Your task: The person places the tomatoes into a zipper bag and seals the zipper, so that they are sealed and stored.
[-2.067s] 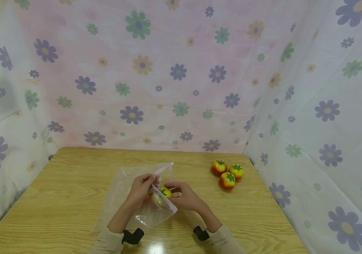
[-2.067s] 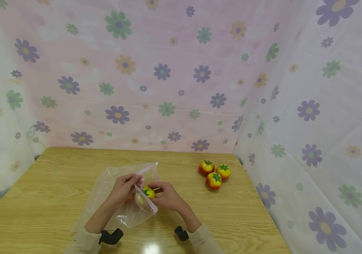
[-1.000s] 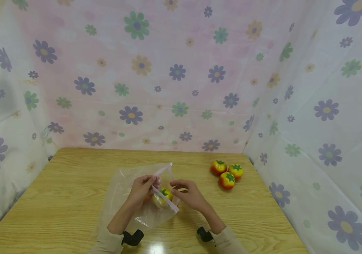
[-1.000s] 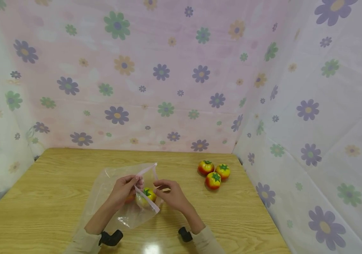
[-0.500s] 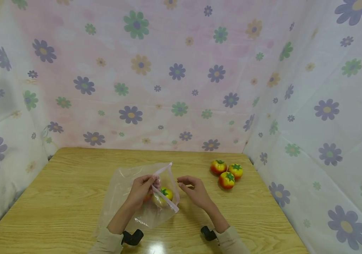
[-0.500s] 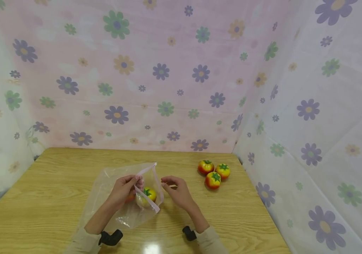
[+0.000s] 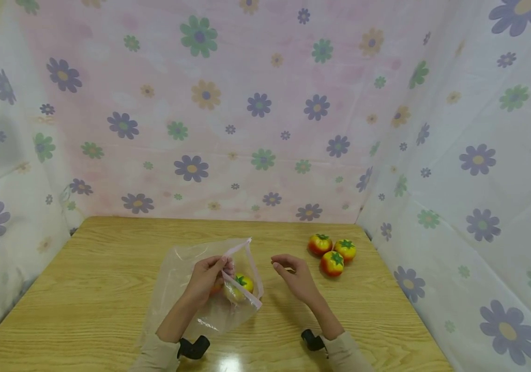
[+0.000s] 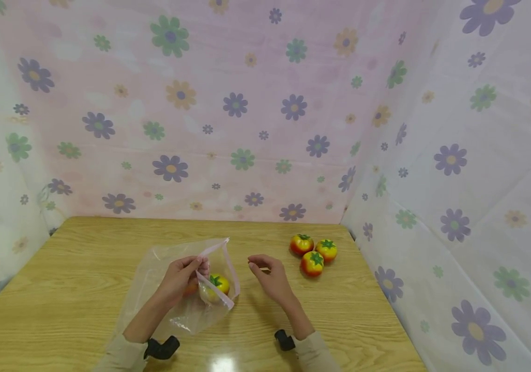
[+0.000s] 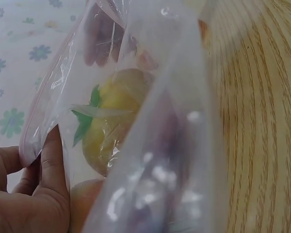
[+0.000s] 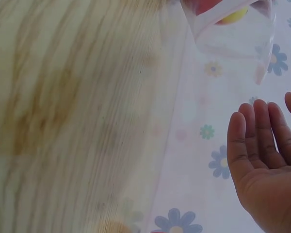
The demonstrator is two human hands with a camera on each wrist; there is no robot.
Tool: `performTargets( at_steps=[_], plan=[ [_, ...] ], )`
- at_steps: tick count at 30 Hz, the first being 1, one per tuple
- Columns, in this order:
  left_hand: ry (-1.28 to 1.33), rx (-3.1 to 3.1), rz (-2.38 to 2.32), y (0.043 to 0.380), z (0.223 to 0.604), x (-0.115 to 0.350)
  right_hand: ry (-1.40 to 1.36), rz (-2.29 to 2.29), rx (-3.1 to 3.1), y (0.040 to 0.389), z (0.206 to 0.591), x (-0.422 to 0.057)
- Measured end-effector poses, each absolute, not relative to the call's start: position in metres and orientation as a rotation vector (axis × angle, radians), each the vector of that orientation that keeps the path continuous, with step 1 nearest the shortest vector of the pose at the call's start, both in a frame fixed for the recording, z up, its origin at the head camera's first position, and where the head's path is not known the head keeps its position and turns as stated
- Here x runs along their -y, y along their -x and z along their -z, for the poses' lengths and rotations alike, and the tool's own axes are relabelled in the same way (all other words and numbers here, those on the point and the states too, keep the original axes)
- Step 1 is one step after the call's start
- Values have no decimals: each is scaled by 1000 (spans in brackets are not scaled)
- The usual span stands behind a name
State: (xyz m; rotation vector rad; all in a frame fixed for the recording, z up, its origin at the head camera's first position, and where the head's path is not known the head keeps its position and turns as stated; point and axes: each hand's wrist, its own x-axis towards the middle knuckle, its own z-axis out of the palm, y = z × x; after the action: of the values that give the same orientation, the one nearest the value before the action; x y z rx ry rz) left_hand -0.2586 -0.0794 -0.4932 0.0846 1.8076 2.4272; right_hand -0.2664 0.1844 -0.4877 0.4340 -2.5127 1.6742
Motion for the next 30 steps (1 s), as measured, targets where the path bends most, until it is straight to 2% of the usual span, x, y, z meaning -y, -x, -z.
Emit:
performTargets(
  at_steps=[18, 30],
  plan=[
    [-15, -1766, -2457, 257, 491, 81, -325, -1708, 2356, 275, 486, -211],
    [18, -1745, -2462, 261, 496, 84, -140, -1630, 2270, 282, 485, -242]
  ],
)
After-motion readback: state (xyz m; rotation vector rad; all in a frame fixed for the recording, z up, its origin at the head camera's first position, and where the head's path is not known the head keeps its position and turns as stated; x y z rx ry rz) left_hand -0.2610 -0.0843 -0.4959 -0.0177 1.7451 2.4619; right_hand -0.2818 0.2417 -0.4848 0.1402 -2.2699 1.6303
